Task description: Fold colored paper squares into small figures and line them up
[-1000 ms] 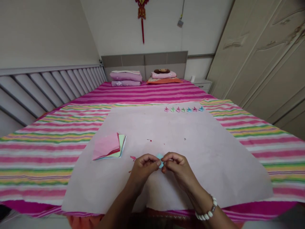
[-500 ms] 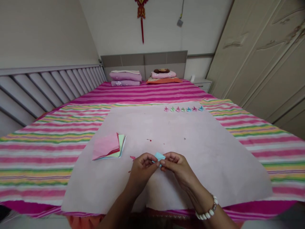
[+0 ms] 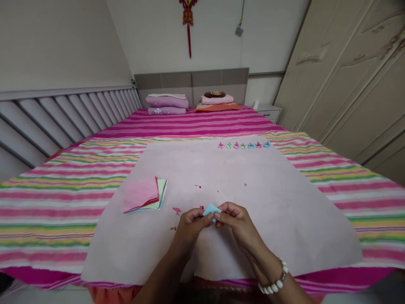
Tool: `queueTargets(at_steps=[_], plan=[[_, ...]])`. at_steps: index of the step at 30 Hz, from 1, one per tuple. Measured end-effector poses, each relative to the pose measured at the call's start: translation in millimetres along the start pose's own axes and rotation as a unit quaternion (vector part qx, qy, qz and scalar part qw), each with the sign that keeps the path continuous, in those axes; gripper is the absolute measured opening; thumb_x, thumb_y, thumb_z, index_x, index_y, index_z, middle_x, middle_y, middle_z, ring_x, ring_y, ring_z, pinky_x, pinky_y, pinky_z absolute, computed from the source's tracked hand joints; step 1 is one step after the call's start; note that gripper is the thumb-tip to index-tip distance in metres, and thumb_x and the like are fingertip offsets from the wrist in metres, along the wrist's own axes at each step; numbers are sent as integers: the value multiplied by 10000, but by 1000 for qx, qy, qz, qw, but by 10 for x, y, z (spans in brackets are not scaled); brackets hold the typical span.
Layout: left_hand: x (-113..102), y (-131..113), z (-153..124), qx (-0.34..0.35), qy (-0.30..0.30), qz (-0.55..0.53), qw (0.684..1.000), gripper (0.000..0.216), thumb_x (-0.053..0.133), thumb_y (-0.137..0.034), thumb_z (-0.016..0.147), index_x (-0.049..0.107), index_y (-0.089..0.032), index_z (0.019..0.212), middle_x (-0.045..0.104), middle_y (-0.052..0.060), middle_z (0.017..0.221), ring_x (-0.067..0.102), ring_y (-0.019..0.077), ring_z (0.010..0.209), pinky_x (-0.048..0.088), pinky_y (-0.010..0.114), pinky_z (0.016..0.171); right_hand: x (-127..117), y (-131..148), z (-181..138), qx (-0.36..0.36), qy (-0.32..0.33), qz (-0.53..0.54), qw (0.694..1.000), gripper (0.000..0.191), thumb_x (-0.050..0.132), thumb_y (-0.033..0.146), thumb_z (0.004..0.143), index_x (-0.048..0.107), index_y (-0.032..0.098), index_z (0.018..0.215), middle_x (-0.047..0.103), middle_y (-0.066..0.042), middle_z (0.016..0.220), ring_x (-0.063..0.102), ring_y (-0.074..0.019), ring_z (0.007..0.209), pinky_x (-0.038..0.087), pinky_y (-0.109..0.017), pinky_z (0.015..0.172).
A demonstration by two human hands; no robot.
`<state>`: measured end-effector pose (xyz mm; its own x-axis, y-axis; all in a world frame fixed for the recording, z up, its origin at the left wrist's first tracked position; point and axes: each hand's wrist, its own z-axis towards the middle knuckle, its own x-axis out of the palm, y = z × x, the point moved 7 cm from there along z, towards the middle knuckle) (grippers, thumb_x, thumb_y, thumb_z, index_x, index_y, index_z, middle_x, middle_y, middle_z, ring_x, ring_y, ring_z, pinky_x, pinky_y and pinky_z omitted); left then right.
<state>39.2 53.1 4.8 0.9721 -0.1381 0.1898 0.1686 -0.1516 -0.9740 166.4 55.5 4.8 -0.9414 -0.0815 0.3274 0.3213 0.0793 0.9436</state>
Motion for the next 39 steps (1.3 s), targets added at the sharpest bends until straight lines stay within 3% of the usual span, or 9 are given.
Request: queueTargets(at_steps=[6,11,16,21,25,32,39], plan=[[-4,-61,20,61,-4,81,995,193,665,-342,752,662,-151,720,645,3,658,567,147,655,415,248,636,-20,-45,17,4,-3,-4,1000,228,791,361,642,721,156,714,648,1,560,544,-110,532,395,-224,546],[-10,-98,-31,109,-34,166,980,211,630,-339,780,613,-155,679,570,-16,605,510,127,585,379,232,563,-12,-40,3,-17,-10,-31,999,207,784,349,637,697,160,642,619,13,550,518,-111,536,380,-227,545],[28,-89,-9,81,-2,75,994,173,647,-326,764,609,-160,737,641,8,674,606,160,679,460,261,665,-18,-15,-10,-29,-31,-16,999,199,789,344,635,691,172,652,630,9,569,526,-122,552,397,-238,556],[-58,-167,-28,121,-53,39,990,208,728,-242,687,539,-193,758,656,-8,719,635,145,678,489,250,657,-25,3,1,-31,-31,-8,999,217,813,322,619,663,172,666,647,3,582,545,-120,546,415,-234,547],[-63,-208,-64,155,-40,110,981,62,683,-221,736,646,-186,772,698,29,781,648,167,745,500,273,714,-31,39,-4,-51,-40,22,998,280,840,303,585,627,186,725,633,26,624,576,-115,544,450,-234,550],[-127,-202,-63,130,-63,139,980,237,751,-205,647,731,-194,883,735,44,811,658,187,717,525,296,689,18,103,-25,-50,-14,3,999,271,827,290,610,606,187,728,624,30,585,586,-116,535,460,-235,548],[-143,-214,-91,123,-98,172,972,218,729,-222,672,742,-213,890,732,35,812,646,188,720,515,303,689,25,189,-47,-92,-18,-70,993,208,766,258,665,675,196,841,623,22,605,602,-151,604,491,-287,612]])
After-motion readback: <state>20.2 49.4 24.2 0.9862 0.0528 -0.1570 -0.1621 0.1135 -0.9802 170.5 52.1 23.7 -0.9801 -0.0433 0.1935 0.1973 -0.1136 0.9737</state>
